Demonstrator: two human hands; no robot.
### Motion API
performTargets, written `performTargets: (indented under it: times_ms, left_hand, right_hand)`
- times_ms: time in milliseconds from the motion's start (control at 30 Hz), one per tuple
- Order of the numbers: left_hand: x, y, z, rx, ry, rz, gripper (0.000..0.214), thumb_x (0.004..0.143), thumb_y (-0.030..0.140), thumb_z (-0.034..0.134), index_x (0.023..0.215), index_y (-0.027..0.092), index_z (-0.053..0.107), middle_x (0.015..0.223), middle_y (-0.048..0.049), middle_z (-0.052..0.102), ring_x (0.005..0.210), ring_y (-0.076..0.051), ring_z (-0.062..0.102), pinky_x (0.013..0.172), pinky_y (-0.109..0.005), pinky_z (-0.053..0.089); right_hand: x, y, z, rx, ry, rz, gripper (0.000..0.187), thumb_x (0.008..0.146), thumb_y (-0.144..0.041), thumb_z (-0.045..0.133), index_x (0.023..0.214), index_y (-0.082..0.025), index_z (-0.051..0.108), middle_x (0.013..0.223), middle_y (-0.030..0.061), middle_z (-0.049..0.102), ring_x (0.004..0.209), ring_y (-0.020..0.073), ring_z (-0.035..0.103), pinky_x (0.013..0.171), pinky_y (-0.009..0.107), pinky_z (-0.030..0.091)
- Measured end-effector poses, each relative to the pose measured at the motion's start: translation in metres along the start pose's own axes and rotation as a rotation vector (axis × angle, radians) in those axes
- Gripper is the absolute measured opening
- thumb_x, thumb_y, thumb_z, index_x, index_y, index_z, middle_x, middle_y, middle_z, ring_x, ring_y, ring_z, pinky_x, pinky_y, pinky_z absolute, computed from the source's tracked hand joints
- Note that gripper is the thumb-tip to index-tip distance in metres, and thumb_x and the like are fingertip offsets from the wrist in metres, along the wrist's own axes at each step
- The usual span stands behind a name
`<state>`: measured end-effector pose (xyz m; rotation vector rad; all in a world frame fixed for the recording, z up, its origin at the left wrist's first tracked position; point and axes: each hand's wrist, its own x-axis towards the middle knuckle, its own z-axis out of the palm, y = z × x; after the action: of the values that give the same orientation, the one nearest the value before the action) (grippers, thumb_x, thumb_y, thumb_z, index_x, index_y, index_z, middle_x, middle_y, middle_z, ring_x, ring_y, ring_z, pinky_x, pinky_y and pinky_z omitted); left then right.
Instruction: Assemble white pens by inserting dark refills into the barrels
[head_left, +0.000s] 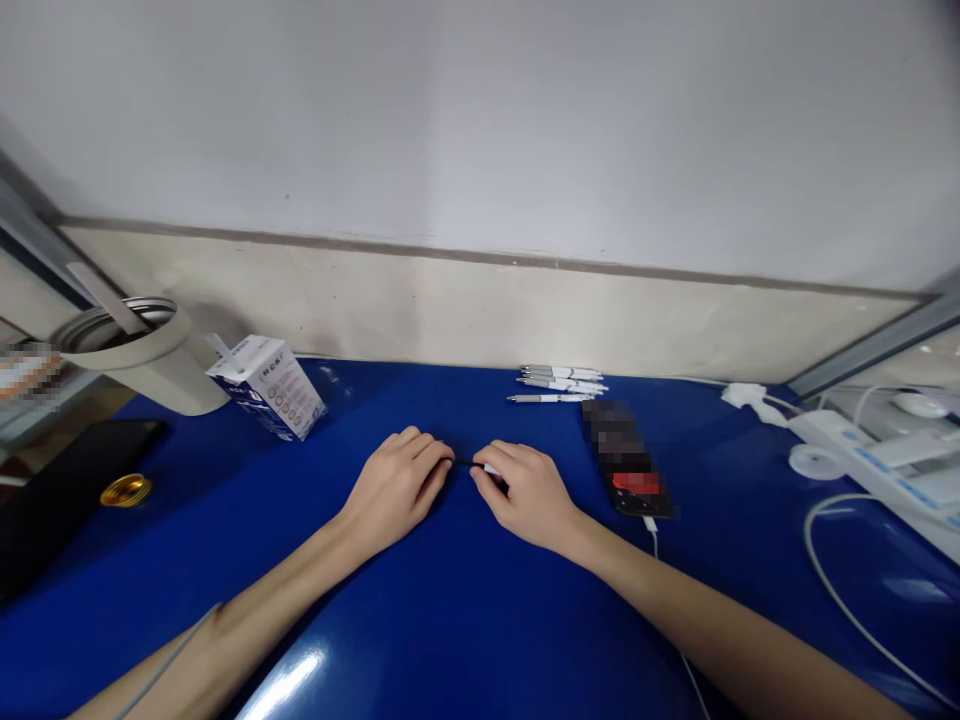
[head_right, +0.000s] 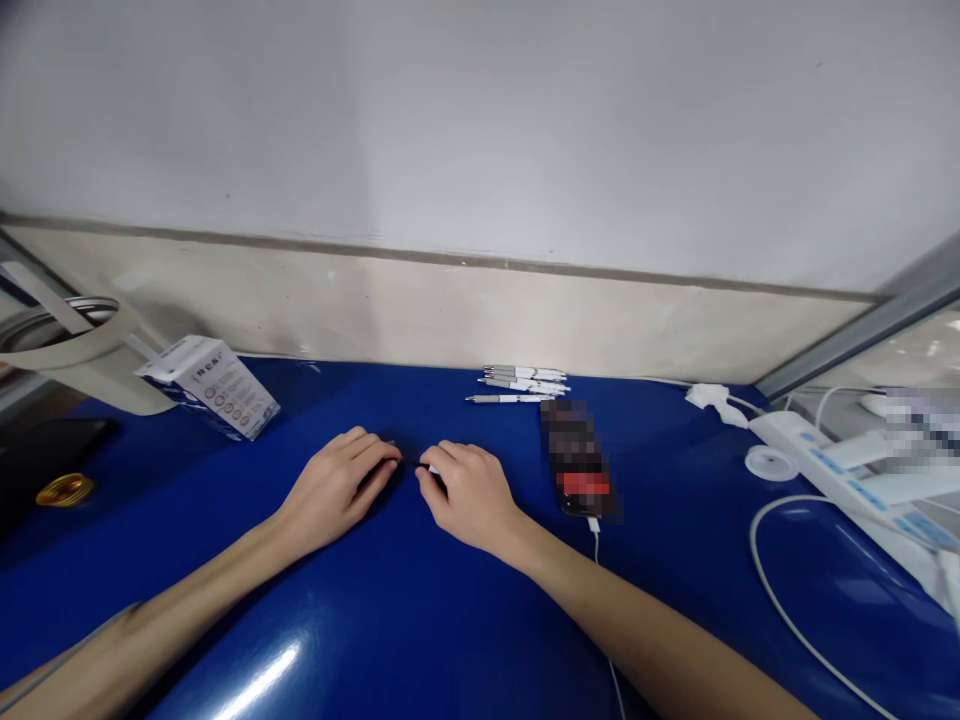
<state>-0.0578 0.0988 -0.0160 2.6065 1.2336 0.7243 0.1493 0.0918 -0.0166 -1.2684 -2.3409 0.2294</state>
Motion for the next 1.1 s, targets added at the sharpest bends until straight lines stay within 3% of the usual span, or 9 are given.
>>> performTargets:
  times_ms: [1100]
  left_hand:
    - [-0.0001, 0.0001, -0.0006, 0.012, -0.001, 0.002, 0.021, 0.097, 0.024, 0.040, 0.098, 0.018, 0.060, 0.088, -0.0051, 0.063, 0.083, -0.019, 0.052, 0.074, -0.034, 0.042]
  right_hand:
    - [-0.0005, 0.0000, -0.0002, -0.006, -0.003, -0.001, 0.017, 0.093, -0.024, 0.045, 0.087, -0.020, 0.060, 0.079, 0.0004, 0.062, 0.071, 0.0125, 0.056, 0.068, 0.026, 0.037]
